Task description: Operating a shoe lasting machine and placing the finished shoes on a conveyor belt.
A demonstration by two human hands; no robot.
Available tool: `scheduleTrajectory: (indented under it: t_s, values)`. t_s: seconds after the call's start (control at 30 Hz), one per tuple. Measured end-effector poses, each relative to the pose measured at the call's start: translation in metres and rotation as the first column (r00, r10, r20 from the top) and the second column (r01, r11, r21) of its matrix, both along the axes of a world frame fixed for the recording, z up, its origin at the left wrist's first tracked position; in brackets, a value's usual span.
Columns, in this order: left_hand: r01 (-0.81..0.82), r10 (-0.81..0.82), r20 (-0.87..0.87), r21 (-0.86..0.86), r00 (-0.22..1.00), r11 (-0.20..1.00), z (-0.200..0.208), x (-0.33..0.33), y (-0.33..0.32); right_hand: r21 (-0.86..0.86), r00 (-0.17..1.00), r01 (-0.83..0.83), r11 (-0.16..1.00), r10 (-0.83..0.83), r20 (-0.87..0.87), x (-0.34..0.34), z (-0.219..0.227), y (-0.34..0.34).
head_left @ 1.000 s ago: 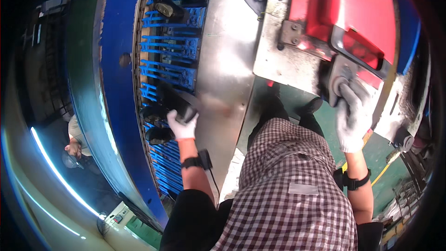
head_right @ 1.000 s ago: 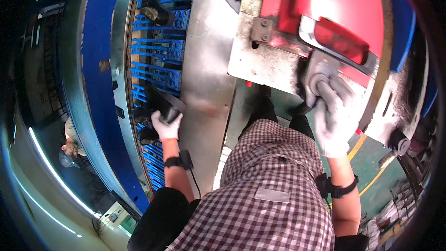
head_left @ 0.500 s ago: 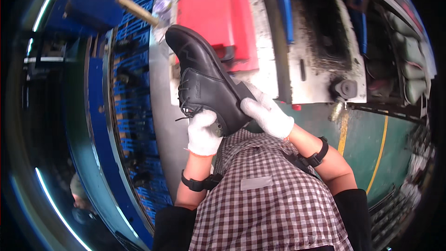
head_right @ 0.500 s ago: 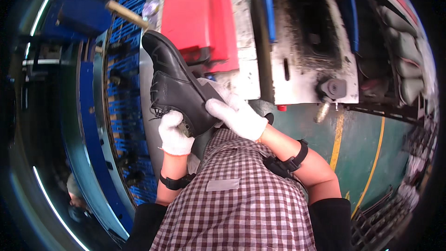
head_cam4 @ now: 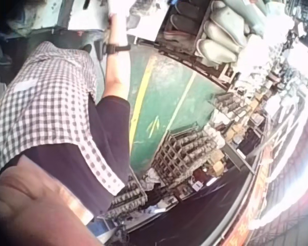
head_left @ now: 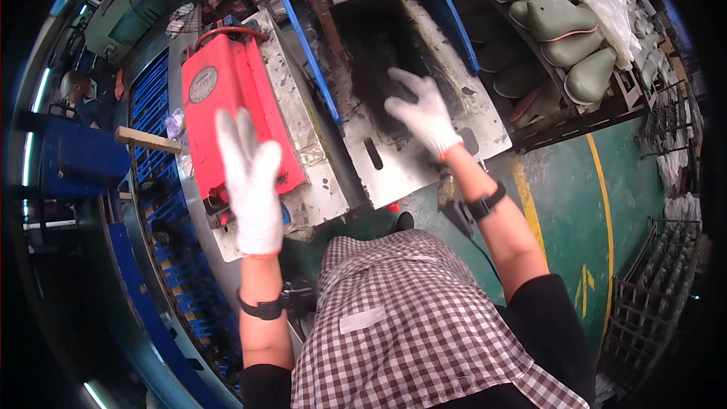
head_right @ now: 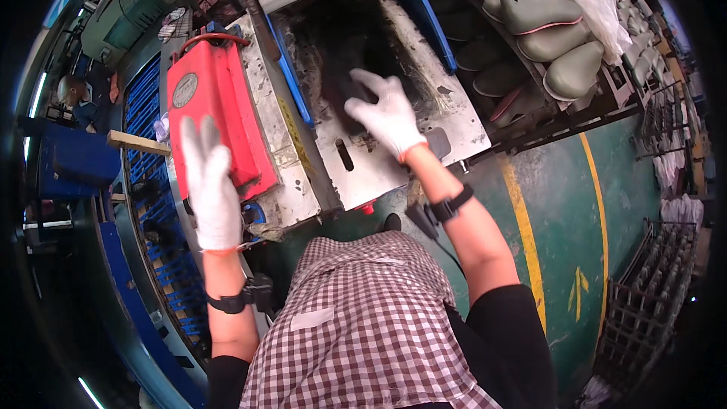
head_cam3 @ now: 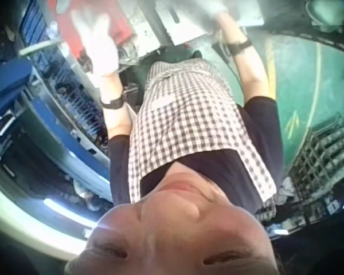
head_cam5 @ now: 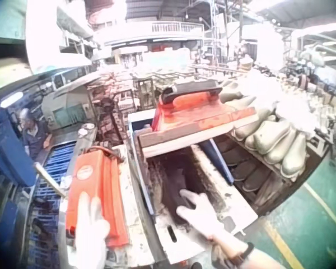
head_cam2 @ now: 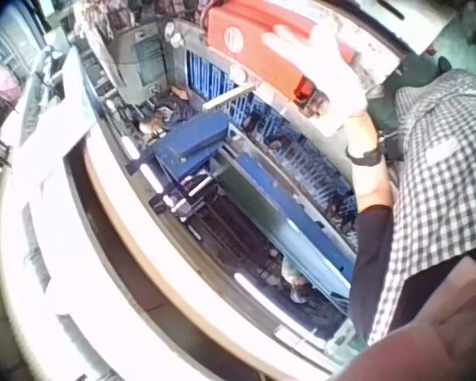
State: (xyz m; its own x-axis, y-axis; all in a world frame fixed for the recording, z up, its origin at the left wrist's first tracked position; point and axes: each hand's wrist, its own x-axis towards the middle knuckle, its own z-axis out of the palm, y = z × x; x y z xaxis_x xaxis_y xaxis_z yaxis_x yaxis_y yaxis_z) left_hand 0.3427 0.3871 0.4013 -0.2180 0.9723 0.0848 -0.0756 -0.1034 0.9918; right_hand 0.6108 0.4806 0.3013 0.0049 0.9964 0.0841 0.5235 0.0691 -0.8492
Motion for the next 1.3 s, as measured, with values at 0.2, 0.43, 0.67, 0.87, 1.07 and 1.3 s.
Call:
scheduleTrajectory:
  t_s: [0.2, 0.43, 0.67, 0.87, 1.07, 1.3]
  values:
    - [0.030, 0.006, -0.185, 0.193, 0.983, 0.981, 0.065, 0.019, 0.066, 0.103, 0.868, 0.058, 0.993, -0.101, 0.486, 0.023, -0.041, 0.081]
    - [0.228, -0.015, -0.450, 0.423, 0.893, 0.877, 0.133, 0.044, 0.142, -0.015, 0.830, -0.024, 1.000, 0.028, 0.558, 0.015, -0.042, 0.075]
    - [0.495, -0.158, -0.783, 0.211, 0.602, 0.843, 0.178, 0.085, 0.224, -0.121, 0.817, -0.050, 0.991, 0.111, 0.566, 0.016, -0.024, 0.072]
    - [0.558, -0.112, -0.786, 0.322, 0.608, 0.764, 0.170, 0.090, 0.234, -0.173, 0.855, -0.103, 0.980, 0.176, 0.487, 0.042, -0.038, 0.082]
    - [0.533, -0.025, -0.780, 0.404, 0.625, 0.744, 0.163, 0.080, 0.233, -0.222, 0.878, -0.150, 0.963, 0.233, 0.417, 0.037, -0.023, 0.093]
    - [0.547, -0.019, -0.765, 0.443, 0.644, 0.710, 0.153, 0.078, 0.233, -0.123, 0.755, 0.038, 0.992, 0.052, 0.654, -0.006, -0.021, 0.074]
